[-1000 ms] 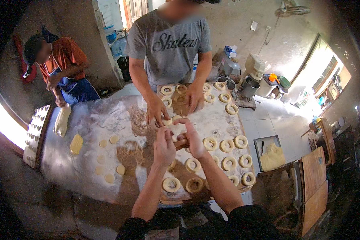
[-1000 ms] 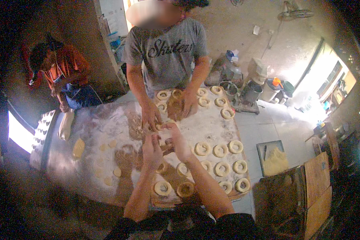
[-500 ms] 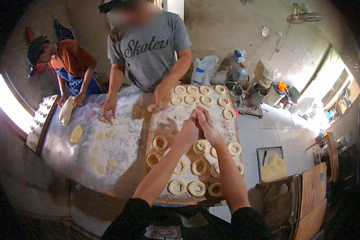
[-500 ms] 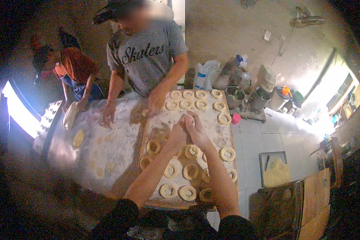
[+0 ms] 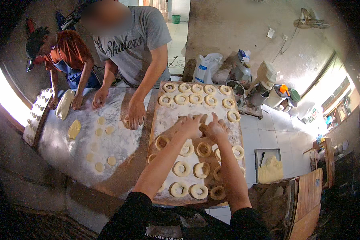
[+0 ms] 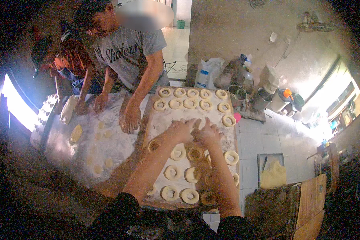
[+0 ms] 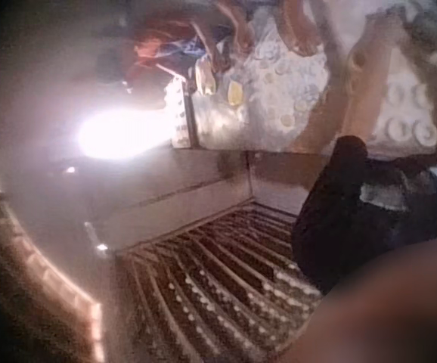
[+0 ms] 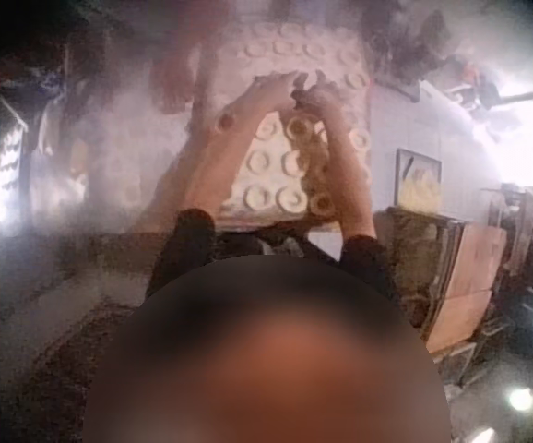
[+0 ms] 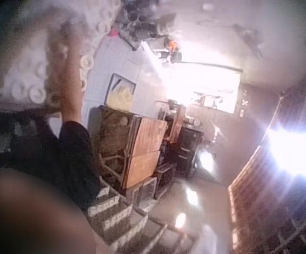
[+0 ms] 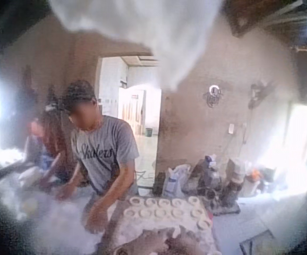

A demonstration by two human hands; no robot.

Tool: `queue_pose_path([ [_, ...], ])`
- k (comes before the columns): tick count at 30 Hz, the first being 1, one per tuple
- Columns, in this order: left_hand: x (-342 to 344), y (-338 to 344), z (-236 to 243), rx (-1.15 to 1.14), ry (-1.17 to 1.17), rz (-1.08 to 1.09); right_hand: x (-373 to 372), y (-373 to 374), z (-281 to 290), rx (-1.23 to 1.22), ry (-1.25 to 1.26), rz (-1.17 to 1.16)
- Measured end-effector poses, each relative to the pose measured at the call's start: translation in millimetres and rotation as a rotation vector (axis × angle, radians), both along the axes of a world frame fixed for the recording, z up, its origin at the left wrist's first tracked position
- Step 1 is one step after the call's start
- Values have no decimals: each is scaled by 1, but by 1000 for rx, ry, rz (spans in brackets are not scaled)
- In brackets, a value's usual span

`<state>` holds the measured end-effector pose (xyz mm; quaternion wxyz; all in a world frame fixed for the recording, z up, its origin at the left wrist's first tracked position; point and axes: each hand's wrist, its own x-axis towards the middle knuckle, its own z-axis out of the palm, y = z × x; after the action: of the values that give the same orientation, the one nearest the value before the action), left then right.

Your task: The person shapes small dough pieces into rings by hand and places them on a wooden tray. They repeatedly pick up dough, form it into a ring, and arrange it in rows. Finished trays are moved to a multi-tiered wooden rack.

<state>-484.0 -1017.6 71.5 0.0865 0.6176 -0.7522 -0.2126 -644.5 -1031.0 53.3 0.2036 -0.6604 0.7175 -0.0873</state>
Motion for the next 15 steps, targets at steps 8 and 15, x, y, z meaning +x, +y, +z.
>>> queue_pose_path([
  [8,19,-2,1,19,191,-117,12,14,22,39,151,15],
  [15,157,151,-16,-325,699,187,149,77,25,-465,-102,328],
])
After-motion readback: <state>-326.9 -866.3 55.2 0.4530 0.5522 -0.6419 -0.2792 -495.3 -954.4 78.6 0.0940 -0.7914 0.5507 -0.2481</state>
